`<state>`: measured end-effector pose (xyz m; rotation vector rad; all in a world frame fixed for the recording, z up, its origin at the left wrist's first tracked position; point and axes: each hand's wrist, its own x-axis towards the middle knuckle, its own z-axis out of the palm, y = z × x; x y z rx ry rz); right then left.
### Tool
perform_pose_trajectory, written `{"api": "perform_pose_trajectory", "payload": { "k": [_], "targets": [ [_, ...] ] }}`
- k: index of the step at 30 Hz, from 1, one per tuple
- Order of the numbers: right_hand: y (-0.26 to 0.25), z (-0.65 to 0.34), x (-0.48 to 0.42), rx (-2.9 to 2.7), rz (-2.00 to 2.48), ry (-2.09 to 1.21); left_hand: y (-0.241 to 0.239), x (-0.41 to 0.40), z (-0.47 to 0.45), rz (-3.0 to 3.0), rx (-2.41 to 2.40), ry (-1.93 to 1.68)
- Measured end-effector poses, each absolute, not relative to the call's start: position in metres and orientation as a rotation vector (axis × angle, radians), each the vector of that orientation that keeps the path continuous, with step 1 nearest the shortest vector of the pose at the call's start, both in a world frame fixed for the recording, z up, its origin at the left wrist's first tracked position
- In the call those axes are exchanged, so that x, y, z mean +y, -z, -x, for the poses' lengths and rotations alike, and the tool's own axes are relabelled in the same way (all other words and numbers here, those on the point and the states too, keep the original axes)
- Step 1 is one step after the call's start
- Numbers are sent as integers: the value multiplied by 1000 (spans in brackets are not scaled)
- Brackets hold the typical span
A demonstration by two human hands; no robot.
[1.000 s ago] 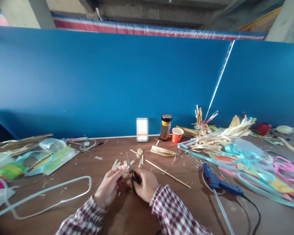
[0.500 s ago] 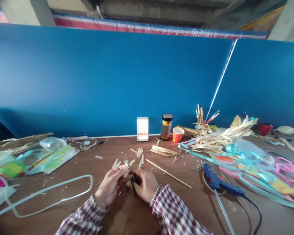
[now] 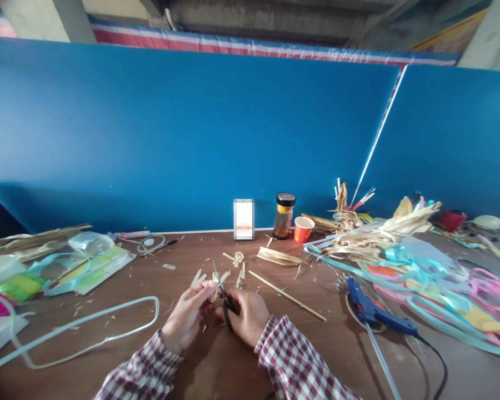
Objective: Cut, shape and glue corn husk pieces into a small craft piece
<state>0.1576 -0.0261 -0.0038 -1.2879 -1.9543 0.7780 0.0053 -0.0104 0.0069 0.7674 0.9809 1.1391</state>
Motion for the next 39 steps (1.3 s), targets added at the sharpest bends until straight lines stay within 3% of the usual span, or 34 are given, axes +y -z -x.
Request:
{"api": "perform_pose_trajectory", "payload": {
  "k": [39],
  "targets": [
    [-7, -154, -31, -1993, 1318, -693, -14, -7, 5, -743, 943, -1126]
  ]
}}
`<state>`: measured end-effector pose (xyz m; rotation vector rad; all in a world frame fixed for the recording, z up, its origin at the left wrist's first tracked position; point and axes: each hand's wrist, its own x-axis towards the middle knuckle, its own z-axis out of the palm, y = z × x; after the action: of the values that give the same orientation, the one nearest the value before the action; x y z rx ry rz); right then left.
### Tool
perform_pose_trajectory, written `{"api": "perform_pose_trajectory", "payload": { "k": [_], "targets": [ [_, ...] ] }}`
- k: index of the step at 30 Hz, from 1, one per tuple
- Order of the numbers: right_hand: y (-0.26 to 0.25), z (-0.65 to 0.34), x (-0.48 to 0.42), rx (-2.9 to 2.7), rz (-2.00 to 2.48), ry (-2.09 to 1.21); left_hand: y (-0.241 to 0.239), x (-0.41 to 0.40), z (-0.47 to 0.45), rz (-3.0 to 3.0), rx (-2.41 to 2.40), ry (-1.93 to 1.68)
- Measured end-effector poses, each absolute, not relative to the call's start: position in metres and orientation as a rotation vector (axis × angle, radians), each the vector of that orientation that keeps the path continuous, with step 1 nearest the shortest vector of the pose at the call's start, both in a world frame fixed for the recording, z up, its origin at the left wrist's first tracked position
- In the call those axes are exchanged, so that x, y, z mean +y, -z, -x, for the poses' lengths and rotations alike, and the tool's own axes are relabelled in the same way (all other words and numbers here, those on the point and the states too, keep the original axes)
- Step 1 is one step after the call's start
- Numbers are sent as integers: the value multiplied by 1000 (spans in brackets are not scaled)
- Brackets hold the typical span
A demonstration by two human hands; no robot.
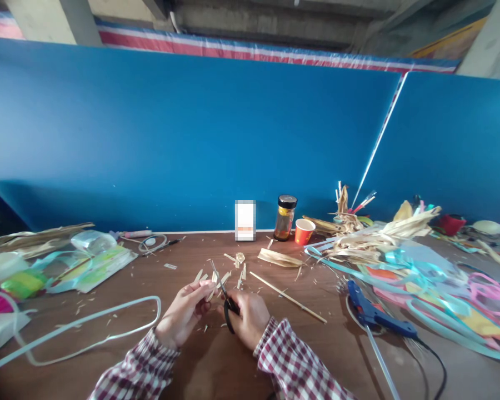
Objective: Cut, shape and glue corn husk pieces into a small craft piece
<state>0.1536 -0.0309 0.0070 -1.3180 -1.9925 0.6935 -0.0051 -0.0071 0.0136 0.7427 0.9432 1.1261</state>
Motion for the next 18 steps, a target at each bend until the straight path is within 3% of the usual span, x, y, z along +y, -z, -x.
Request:
{"api": "perform_pose_trajectory", "payload": {
  "k": [10, 18],
  "targets": [
    [-6, -164, -25, -1916, 1316, -717, -17, -3, 13, -782, 989, -1064],
    [5, -169, -13, -1492, 1166, -907, -13, -8, 3, -955, 1021, -999]
  ]
}}
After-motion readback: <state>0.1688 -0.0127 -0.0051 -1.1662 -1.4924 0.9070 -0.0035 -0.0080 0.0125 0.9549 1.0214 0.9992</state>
